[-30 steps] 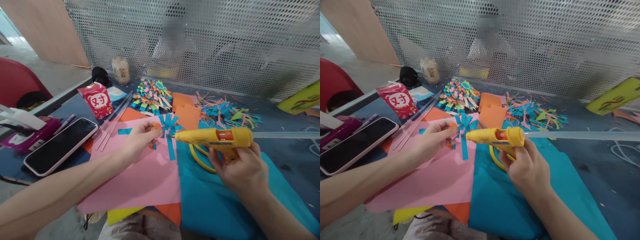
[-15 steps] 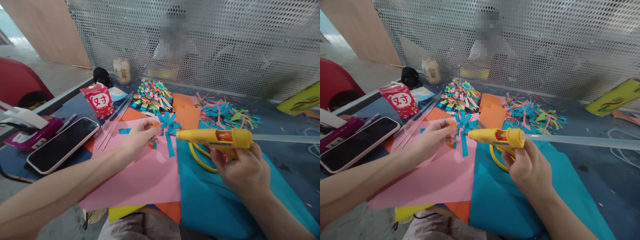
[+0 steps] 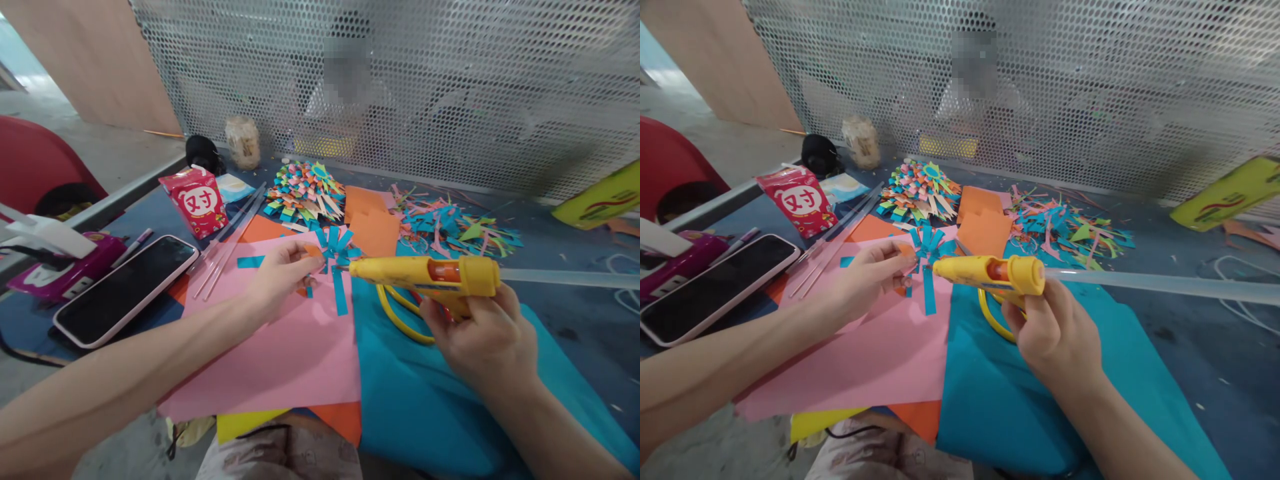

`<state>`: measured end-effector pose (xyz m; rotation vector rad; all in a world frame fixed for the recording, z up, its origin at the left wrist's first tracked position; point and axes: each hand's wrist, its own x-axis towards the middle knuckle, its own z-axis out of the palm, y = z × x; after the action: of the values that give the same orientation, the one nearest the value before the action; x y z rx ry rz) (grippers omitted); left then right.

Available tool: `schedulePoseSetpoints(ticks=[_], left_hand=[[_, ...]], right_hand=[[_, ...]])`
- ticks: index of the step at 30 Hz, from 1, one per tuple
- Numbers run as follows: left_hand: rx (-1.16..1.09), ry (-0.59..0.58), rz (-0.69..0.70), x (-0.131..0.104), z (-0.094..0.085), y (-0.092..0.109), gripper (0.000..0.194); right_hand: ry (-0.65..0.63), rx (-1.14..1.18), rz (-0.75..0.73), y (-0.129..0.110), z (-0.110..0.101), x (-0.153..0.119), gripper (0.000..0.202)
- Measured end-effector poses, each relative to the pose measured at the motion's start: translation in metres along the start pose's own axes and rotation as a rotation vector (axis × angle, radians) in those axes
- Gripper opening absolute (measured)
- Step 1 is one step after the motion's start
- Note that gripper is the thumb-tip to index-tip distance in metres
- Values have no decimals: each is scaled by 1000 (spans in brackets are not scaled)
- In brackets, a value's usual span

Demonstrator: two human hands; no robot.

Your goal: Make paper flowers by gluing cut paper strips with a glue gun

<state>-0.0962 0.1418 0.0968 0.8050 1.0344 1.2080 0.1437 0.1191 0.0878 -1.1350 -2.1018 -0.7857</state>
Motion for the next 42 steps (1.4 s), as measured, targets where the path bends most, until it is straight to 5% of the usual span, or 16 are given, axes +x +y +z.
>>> schedulePoseSetpoints(ticks=[12, 42], left_hand=[[22, 8, -22, -1, 0, 0, 19], [128, 13, -19, 1, -2, -3, 13]], right_hand=[[99, -140, -195, -1, -1, 9, 13], [47, -157, -205, 4, 0, 0, 12]])
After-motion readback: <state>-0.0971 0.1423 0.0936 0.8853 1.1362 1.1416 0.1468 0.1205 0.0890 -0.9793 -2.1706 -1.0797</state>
